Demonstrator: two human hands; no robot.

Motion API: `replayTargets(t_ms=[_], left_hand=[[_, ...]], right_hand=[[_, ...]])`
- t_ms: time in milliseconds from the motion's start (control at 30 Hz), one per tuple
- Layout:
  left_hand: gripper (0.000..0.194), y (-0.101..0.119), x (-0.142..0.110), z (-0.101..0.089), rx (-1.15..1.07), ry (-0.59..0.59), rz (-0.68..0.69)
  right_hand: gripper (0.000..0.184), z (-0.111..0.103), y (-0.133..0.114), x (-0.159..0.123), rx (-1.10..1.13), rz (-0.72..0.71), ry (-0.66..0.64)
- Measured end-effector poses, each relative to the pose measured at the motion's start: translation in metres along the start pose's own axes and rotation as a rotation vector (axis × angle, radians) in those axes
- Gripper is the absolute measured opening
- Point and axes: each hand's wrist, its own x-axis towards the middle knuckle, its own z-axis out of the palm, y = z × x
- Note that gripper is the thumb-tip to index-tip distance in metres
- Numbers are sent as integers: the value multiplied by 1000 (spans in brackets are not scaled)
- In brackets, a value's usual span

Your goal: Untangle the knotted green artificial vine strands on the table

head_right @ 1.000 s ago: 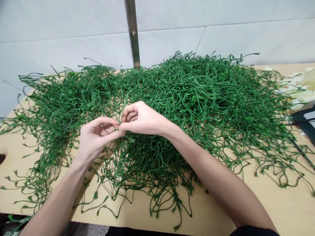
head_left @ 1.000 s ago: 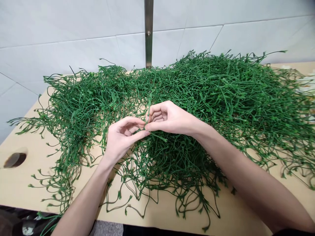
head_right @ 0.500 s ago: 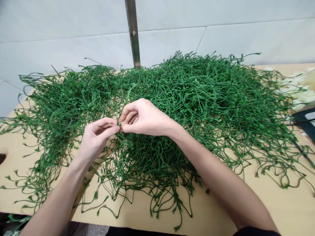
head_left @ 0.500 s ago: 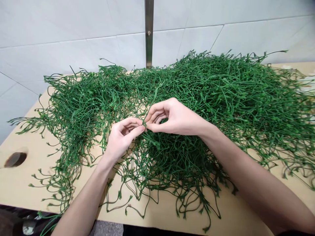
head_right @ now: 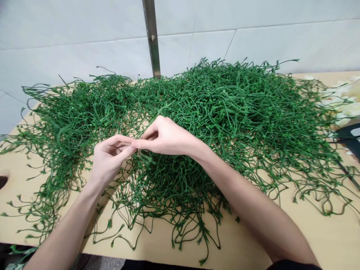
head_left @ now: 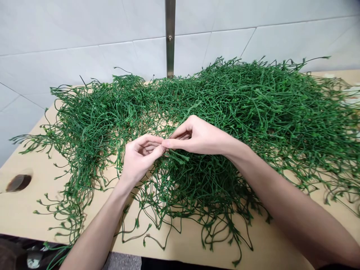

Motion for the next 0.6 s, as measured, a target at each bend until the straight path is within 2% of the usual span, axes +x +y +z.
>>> replayTargets(t_ms=[233, 467, 600], left_hand=[[16, 3, 0, 0, 31, -27, -40], [13, 2, -1, 2, 119, -174, -103], [18, 3, -4, 2, 369, -240, -46]], right_hand=[[23, -7, -3, -3, -43, -61, -58], [16, 5, -2, 0, -78, -69, 60], [17, 15, -3, 1, -167, -54, 138]])
